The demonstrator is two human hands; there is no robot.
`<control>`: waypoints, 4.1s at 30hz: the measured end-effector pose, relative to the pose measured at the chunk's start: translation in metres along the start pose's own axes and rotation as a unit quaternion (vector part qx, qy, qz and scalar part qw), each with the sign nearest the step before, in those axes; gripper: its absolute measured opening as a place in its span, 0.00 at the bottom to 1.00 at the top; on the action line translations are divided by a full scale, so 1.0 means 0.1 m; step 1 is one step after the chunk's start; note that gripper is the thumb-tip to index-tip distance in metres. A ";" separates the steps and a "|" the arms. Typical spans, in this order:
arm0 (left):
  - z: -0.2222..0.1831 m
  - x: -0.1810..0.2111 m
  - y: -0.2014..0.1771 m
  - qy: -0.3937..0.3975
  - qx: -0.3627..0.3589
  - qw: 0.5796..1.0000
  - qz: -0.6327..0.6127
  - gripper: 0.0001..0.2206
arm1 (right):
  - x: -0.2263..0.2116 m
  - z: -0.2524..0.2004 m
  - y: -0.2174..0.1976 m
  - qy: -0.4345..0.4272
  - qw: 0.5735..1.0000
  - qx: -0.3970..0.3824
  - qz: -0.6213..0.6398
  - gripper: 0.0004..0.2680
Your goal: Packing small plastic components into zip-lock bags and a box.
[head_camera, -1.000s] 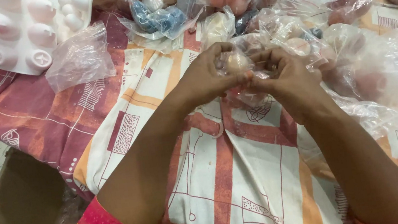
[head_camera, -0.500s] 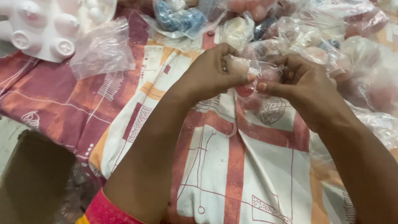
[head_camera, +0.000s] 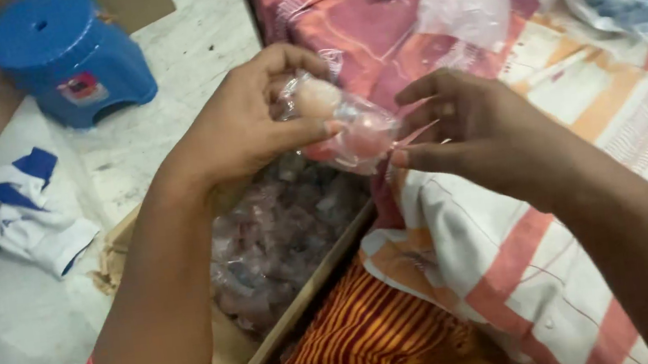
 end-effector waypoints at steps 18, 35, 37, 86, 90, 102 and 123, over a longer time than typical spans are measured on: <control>-1.55 -5.04 0.05 -0.403 0.357 0.819 -0.199 0.15 | -0.24 1.50 1.18 -0.068 0.996 -0.030 -0.045 0.16; -1.10 -4.10 -0.01 -0.260 -0.034 0.917 0.301 0.20 | -0.33 1.43 1.10 -0.092 0.992 -0.006 -0.080 0.16; -1.04 -3.81 -0.28 -0.292 -0.015 0.918 0.268 0.19 | -0.36 1.35 1.07 -0.115 0.990 0.003 -0.087 0.17; 1.74 -1.17 3.74 -0.018 -0.404 0.899 -0.168 0.28 | 2.79 -0.39 -2.03 0.148 0.968 0.162 0.125 0.15; 1.78 -1.15 3.72 -0.033 -0.357 0.916 -0.181 0.27 | 2.76 -0.41 -2.05 0.099 0.974 0.141 0.150 0.12; 1.78 -1.06 3.72 -0.025 -0.368 0.899 -0.237 0.17 | 2.40 -0.77 -2.26 0.045 0.944 0.260 0.198 0.05; 2.15 -1.43 3.31 -0.026 -0.063 0.959 -0.276 0.13 | 2.58 -0.73 -2.19 0.117 0.846 0.304 0.422 0.04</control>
Point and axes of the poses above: each hand's wrist, its own z-axis towards the middle knuckle, its own y-axis out of the palm, x = y × z, the point moved 7 cm from there along z, towards the middle knuckle, and after that the axes turned 14 degrees about y, right-handed, at the moved point
